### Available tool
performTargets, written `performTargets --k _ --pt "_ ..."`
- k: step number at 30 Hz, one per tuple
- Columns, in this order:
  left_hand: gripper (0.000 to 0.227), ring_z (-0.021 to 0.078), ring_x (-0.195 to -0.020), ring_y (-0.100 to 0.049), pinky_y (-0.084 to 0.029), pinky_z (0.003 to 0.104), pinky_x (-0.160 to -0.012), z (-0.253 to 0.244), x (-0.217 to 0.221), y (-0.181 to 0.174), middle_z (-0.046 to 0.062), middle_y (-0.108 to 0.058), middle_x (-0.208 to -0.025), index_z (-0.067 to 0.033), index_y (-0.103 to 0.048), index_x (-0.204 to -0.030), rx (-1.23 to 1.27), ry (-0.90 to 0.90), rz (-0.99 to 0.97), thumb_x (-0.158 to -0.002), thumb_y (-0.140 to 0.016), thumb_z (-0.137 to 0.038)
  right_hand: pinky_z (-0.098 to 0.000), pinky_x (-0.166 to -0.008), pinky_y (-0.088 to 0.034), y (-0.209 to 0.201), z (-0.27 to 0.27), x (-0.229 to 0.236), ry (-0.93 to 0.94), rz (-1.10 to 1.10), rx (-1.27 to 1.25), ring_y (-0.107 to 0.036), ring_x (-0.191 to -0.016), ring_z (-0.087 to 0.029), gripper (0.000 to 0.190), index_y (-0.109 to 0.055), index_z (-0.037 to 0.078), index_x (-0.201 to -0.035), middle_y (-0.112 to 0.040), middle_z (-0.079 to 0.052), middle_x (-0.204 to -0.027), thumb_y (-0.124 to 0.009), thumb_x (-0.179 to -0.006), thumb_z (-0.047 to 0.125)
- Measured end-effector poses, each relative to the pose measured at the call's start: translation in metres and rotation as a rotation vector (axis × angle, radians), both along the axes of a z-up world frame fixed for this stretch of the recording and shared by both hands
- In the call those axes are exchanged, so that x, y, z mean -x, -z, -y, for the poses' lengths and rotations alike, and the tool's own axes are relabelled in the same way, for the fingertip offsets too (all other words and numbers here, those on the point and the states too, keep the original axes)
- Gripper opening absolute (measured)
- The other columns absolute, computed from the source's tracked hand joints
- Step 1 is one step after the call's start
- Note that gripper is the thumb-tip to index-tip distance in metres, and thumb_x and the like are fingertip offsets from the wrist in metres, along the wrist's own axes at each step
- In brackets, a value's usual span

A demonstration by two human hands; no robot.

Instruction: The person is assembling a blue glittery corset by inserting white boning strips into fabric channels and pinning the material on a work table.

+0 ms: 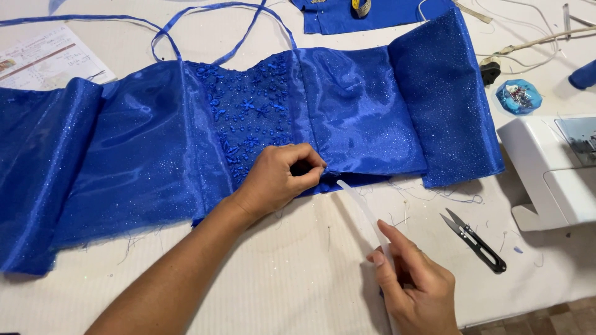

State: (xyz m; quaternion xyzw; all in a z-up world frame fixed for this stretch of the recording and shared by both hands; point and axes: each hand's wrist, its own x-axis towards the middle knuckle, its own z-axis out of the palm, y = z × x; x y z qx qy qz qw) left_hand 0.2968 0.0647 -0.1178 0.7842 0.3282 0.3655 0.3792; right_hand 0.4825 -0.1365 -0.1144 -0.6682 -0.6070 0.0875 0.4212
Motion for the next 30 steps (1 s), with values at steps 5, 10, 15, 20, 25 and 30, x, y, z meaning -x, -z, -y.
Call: performTargets --k 5,10,15,20,25,30 --pt "0.004 0.0029 -0.071 -0.063 -0.049 0.021 -0.067 0.002 0.001 -0.006 -0.007 -0.074 -0.078 -0.0149 -0.073 -0.081 0.144 -0.003 0.001 -0.083 -0.069 -0.014 -0.0175 -0.065 -0.054 -0.006 -0.006 0.002 -0.035 -0.169 0.066 -0.072 -0.067 -0.003 0.042 -0.065 0.007 -0.131 -0.080 -0.004 -0.080 -0.062 -0.090 0.017" --pt "0.005 0.0020 -0.069 -0.059 -0.048 0.021 -0.065 -0.001 0.001 -0.002 -0.007 -0.071 -0.075 -0.0151 -0.071 -0.080 0.162 -0.002 0.035 -0.083 -0.069 -0.012 -0.0191 -0.059 -0.049 -0.014 -0.016 -0.002 -0.024 -0.177 0.131 -0.060 -0.061 -0.003 0.043 -0.065 0.008 -0.132 -0.080 -0.001 -0.079 -0.062 -0.090 0.017" --pt "0.010 0.0035 -0.063 -0.049 -0.042 0.023 -0.059 -0.001 0.001 -0.005 -0.008 -0.060 -0.068 -0.0155 -0.065 -0.079 0.194 -0.011 0.054 -0.088 -0.069 -0.013 -0.0197 -0.053 -0.045 -0.021 -0.023 -0.002 -0.001 -0.191 0.160 -0.046 -0.051 -0.003 0.042 -0.066 0.011 -0.132 -0.078 0.001 -0.076 -0.062 -0.091 0.016" --pt "0.009 0.0046 -0.061 -0.048 -0.041 0.024 -0.059 -0.003 0.001 -0.004 -0.008 -0.058 -0.067 -0.0162 -0.062 -0.079 0.181 -0.033 0.038 -0.088 -0.066 -0.015 -0.0203 -0.044 -0.037 -0.024 -0.026 0.000 -0.034 -0.183 0.115 -0.036 -0.047 -0.003 0.041 -0.064 0.009 -0.133 -0.076 0.000 -0.076 -0.060 -0.092 0.014" --pt "0.012 0.0051 -0.061 -0.047 -0.041 0.024 -0.058 -0.003 0.001 -0.005 -0.007 -0.056 -0.067 -0.0157 -0.061 -0.080 0.190 -0.024 0.048 -0.090 -0.065 -0.014 -0.0207 -0.042 -0.036 -0.028 -0.028 0.003 -0.026 -0.181 0.125 -0.036 -0.046 -0.004 0.041 -0.064 0.009 -0.133 -0.077 -0.001 -0.077 -0.060 -0.092 0.015" --pt "0.007 0.0058 -0.065 -0.054 -0.045 0.025 -0.062 0.001 0.000 -0.011 -0.006 -0.062 -0.071 -0.0156 -0.063 -0.082 0.174 -0.018 0.002 -0.088 -0.066 -0.015 -0.0201 -0.048 -0.042 -0.024 -0.029 0.001 -0.023 -0.149 0.120 -0.044 -0.049 -0.003 0.041 -0.064 0.010 -0.133 -0.078 -0.001 -0.078 -0.061 -0.092 0.016"
